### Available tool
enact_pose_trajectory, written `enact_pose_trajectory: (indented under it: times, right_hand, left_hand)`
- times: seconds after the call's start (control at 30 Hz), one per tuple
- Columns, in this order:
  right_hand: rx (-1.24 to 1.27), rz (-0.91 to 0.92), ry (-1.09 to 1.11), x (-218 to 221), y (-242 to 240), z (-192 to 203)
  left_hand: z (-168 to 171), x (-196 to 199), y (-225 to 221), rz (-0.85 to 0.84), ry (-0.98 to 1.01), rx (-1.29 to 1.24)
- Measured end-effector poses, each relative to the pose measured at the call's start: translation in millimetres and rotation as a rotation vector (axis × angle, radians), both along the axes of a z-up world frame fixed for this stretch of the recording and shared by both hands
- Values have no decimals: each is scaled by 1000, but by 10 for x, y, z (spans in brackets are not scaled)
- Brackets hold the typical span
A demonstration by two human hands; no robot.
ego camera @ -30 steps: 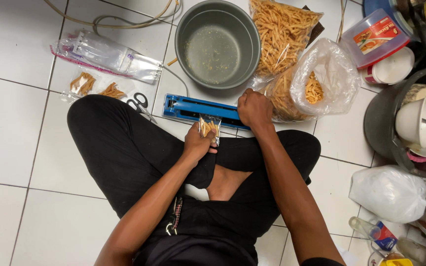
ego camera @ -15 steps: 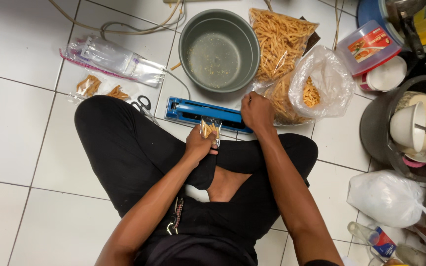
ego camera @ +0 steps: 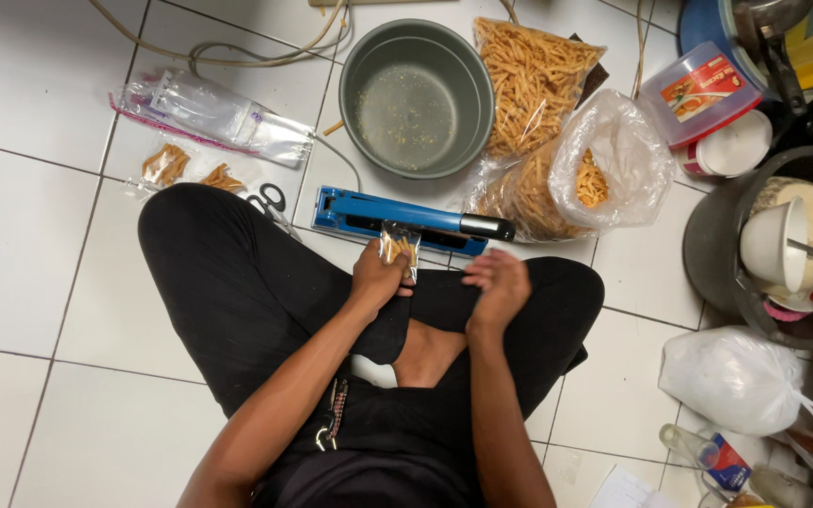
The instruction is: The person fills small plastic bags with snacks from a large bag and a bowl by hand, then uses a heat sealer to seal each bag.
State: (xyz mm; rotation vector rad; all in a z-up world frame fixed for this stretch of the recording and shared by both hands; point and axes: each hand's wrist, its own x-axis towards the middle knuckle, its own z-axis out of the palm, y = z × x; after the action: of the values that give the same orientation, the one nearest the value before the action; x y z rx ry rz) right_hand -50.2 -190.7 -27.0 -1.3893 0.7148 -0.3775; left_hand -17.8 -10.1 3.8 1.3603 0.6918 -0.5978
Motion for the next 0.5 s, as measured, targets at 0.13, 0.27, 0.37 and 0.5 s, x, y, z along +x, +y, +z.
enact_pose_trajectory:
  times: [0.13, 0.27, 0.37, 0.5]
  right_hand:
    - [-58, 235, 260, 29, 354, 105]
    - [142, 388, 496, 232, 558, 178]
    - [201, 341, 531, 323, 628, 56]
    - [247, 267, 552, 354, 668, 16]
  left_hand:
    - [50, 18, -13, 19, 16, 5]
    - [50, 34, 25, 38, 35, 18]
    - [-204, 30, 40, -6, 5, 133]
    - [-467, 23, 29, -46, -20, 269]
